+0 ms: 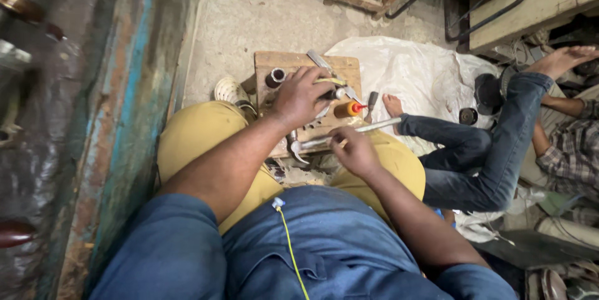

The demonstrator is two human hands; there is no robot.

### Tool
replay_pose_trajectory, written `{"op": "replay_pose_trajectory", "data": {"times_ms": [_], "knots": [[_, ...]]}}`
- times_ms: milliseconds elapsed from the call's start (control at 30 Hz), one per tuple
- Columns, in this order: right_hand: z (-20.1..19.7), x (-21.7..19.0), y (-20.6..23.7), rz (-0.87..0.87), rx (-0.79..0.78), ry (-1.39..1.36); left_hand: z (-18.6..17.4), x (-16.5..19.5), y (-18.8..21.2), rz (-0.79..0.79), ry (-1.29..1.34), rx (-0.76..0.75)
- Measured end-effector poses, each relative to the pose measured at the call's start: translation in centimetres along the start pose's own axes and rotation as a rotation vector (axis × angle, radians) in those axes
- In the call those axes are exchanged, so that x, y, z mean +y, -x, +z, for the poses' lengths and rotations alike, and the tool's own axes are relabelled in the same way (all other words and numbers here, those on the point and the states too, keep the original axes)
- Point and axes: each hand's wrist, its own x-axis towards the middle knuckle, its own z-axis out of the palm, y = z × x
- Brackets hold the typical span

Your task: The person sits on the floor and uses a hammer to tap a cylindrical metal piece into a larger gear-like mechanical component. They repeatedly adjust the part and strike it to seat it properly.

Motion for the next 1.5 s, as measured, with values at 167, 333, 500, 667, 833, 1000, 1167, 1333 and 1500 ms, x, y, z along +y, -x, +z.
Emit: {"op": "replay_pose_trajectory", "data": {"times_ms": [167,333,500,667,833,1000,1167,1333,1500], "knots": [[1.6,1.1,1.4,-0.297,-0.181,0.369,-0.1,0.1,-0.1,0.039,-0.002,0.013],[1.7,0.3,0.3,-0.218,-0.226,0.437,-0.5,0.3,-0.3,0.036,0.007,-0.018],[1.8,0.3,-1.2,-0.335,-0.161,0.548,-1.1,0.5,-0.5,0.045,0.013,-0.046],[1.4,0.7,-1.4,-0.371,-0.214,0.575,-1.1,0.3,-0.6,0.051,0.027,-0.038],[-2.2,0.3,1.0,-0.345,-0.268,0.459,-0.7,-0.2,-0.3,0.05,0.041,-0.022],[-7.6,-1.2,5.3,-0.168,-0.185,0.302,-0.2,-0.6,-0.2,0.057,0.046,-0.008],[-8.2,-1.4,6.5,0.041,0.089,0.184,0.0,-0.7,-0.1,0.062,0.054,0.015],[-9.4,-0.9,6.4,-0.05,0.352,0.125,0.1,-0.7,-0.1,0.055,0.048,0.003],[-10.1,-1.6,5.9,0.107,0.542,-0.112,0.2,-1.0,0.0,0.046,0.045,0.004]]}}
